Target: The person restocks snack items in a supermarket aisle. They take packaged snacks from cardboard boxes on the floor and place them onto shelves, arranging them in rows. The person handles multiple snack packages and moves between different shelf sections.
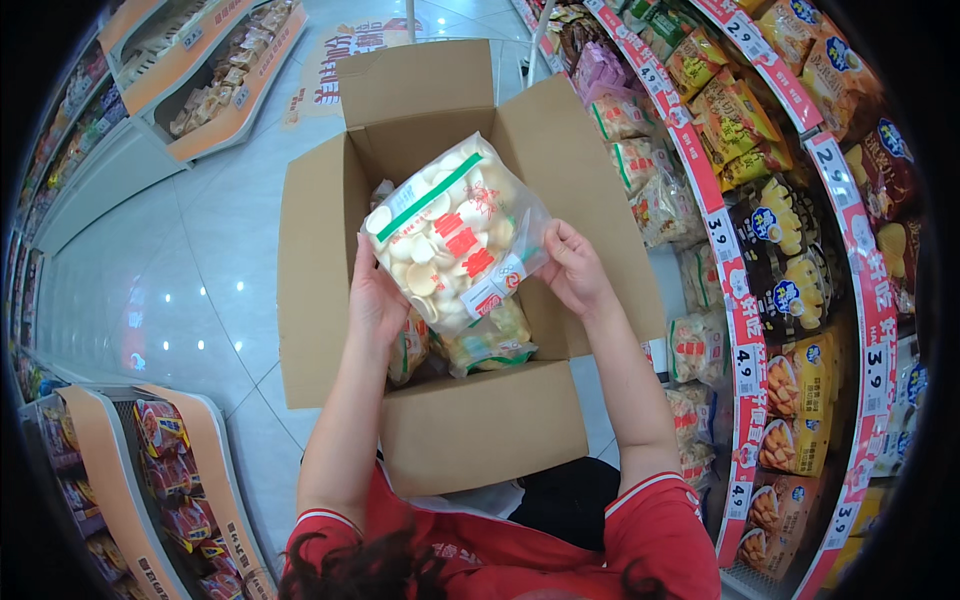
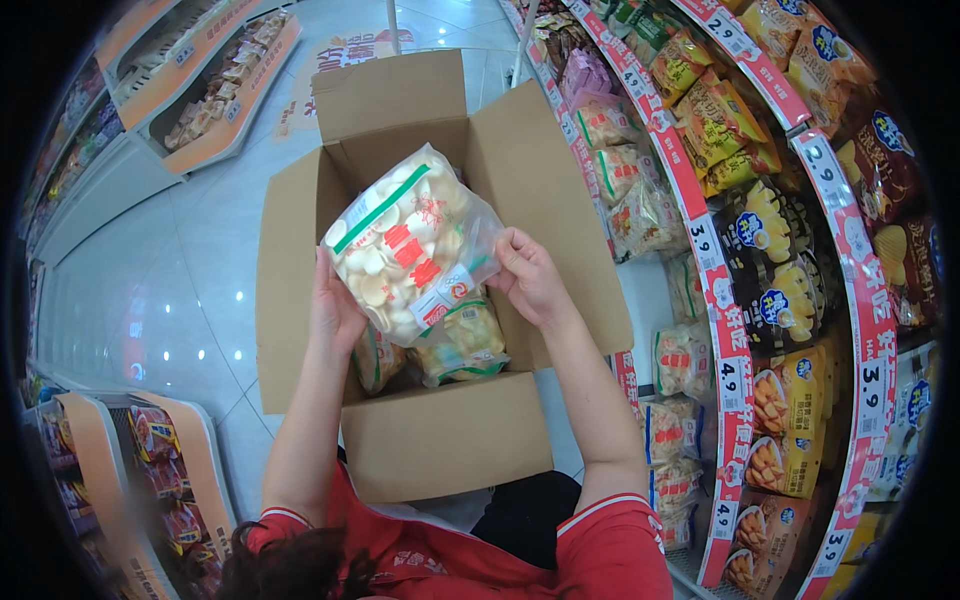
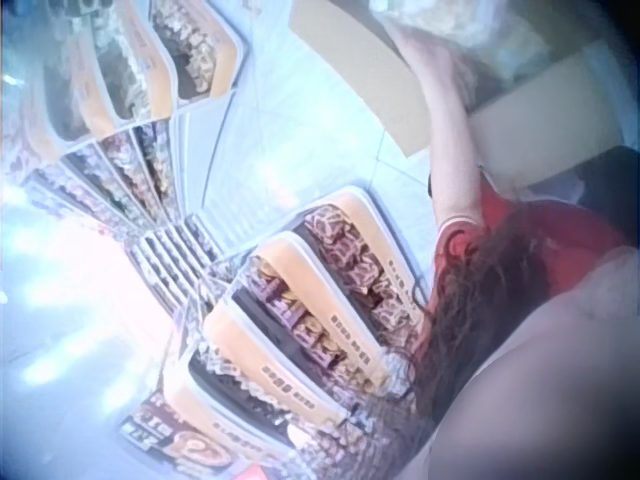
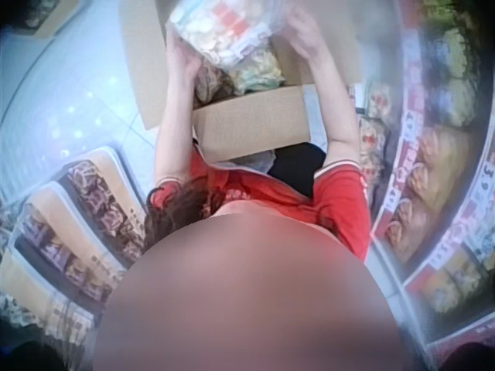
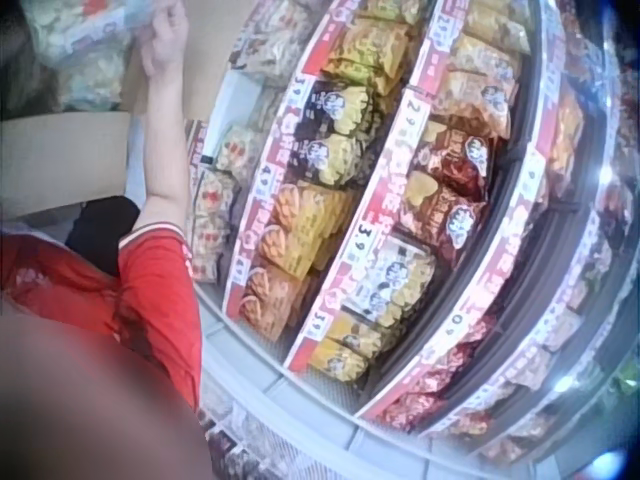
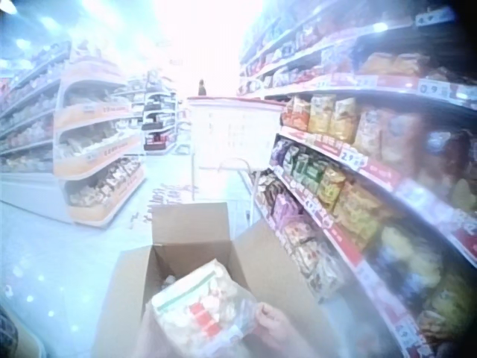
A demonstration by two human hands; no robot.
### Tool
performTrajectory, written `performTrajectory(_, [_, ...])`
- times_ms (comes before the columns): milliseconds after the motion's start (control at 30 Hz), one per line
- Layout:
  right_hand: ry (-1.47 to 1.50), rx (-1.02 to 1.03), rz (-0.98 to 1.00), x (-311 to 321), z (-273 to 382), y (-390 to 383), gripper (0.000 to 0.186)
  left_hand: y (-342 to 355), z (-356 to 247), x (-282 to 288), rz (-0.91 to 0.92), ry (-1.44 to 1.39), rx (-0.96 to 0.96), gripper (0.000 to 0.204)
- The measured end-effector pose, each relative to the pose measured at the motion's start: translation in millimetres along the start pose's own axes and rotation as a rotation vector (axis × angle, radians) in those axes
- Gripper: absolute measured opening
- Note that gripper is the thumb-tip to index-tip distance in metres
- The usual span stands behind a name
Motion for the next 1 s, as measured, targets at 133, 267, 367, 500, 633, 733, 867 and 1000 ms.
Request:
performTrajectory(133, [-0.175, -0.005, -0.114, 4, 37, -26, 0.015, -1, -6, -6, 0.128, 0.135, 0.098, 0.060])
performTrajectory(267, [-0.340, 0.134, -0.197, -13, 73, -31, 0.021, -13, 11, -33, 0.434, 0.442, 0.168, 0.075])
performTrajectory(367, [-0.460, -0.025, -0.154, -29, 63, -30, 0.025, -30, 54, -39, 0.394, 0.639, 0.271, 0.081])
performTrajectory(500, [-0.610, 0.039, -0.438, -15, 100, -53, 0.022, -40, 72, -29, 0.266, 0.331, 0.282, 0.070])
performTrajectory(633, [-0.967, 0.327, -0.135, -54, 131, -97, 0.014, -39, 69, -7, 0.192, 0.234, 0.198, 0.069])
performTrajectory(733, [-1.455, 0.191, -0.063, -59, 106, -113, 0.011, -39, 67, -2, 0.205, 0.258, 0.112, 0.072])
performTrajectory(867, [-1.222, 0.461, -0.189, -50, 105, -126, 0.005, -43, 61, 1, 0.146, 0.218, 0.033, 0.074])
performTrajectory(1000, [-0.385, 0.345, -0.607, -6, 94, -127, 0.007, -45, 66, -3, 0.179, 0.203, 0.022, 0.076])
Point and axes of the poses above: each hand's wrist, its own y-axis towards the middle knuckle, its own x-axis out of the back of the hand, z = x × y, the point moved 7 cm from there along y, towards the middle knuckle, and after that the axes turned 1 degree about x, right-handed, at the moved point
